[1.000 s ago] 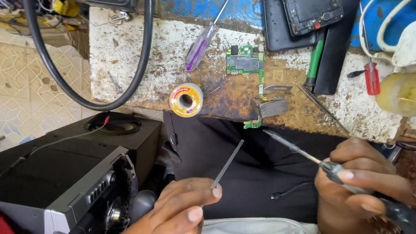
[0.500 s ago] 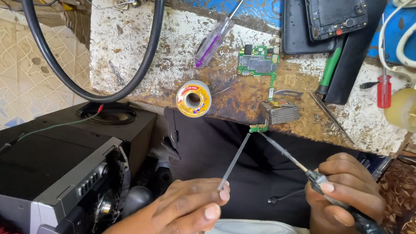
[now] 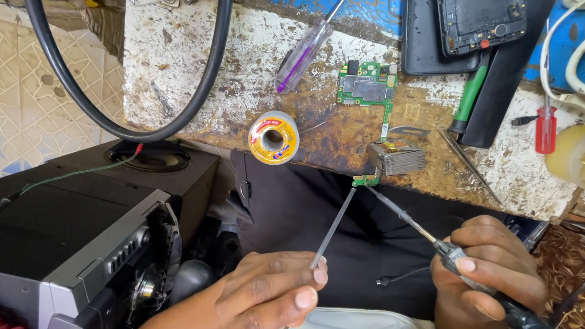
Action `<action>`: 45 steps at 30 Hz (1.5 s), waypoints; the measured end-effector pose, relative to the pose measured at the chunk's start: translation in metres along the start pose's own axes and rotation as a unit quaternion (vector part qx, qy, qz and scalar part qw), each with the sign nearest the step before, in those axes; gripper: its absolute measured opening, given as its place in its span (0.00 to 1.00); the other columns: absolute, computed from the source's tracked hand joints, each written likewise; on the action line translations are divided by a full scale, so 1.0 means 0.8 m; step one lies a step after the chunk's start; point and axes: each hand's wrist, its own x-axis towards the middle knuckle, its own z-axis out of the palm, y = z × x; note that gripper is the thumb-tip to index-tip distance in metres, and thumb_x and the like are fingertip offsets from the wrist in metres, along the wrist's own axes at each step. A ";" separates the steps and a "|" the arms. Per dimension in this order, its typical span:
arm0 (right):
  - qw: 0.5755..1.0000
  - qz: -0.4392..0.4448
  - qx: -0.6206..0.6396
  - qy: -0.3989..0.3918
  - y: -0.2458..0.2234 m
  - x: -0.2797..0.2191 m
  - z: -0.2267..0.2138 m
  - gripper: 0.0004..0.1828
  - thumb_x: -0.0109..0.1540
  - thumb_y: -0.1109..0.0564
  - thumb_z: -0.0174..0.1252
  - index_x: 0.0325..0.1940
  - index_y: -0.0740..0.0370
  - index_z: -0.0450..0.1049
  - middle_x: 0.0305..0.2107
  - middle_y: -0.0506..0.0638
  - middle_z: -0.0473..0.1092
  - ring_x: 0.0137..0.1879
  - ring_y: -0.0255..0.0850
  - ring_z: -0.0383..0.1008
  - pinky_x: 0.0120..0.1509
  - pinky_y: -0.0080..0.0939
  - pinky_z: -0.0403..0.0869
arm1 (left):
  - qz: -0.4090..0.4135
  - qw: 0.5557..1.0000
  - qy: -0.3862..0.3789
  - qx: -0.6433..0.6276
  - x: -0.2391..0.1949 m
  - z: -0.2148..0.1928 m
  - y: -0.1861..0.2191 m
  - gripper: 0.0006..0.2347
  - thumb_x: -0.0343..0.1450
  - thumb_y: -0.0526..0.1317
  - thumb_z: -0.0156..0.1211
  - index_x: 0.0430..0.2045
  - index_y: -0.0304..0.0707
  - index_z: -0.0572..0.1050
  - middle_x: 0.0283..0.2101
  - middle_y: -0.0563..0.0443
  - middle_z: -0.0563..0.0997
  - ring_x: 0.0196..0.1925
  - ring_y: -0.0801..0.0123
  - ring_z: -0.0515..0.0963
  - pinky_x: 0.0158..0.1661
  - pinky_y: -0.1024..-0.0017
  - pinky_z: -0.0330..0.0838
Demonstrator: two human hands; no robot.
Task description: The person uses a soldering iron and solder wire to work on a small green circuit board. They repeatedly apply the soldering iron to the board while feeding solder from a spool, then set the spool down and continue soldering.
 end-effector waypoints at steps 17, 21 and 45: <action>0.999 -0.030 0.032 -0.005 0.011 -0.002 -0.003 0.24 0.75 0.38 0.41 0.35 0.59 0.58 0.11 0.50 0.53 0.16 0.43 0.56 0.28 0.45 0.60 | -0.053 0.998 -0.039 -0.001 -0.004 -0.009 0.007 0.12 0.79 0.26 0.51 0.58 0.26 0.67 0.51 0.32 0.79 0.45 0.45 0.89 0.47 0.51 0.95; 0.998 -0.039 0.043 0.008 0.016 -0.006 -0.007 0.25 0.75 0.37 0.43 0.35 0.58 0.59 0.11 0.51 0.55 0.17 0.46 0.59 0.27 0.47 0.61 | -0.021 0.999 -0.033 -0.004 -0.001 -0.006 0.004 0.09 0.82 0.31 0.48 0.54 0.23 0.68 0.47 0.31 0.79 0.43 0.47 0.89 0.45 0.52 0.96; 0.999 -0.006 0.012 -0.037 0.012 -0.003 -0.011 0.22 0.75 0.38 0.40 0.41 0.57 0.57 0.13 0.51 0.54 0.19 0.47 0.59 0.30 0.48 0.63 | -0.008 0.997 -0.077 -0.004 -0.002 -0.017 -0.001 0.09 0.81 0.30 0.49 0.54 0.21 0.67 0.50 0.29 0.77 0.46 0.43 0.89 0.48 0.52 0.96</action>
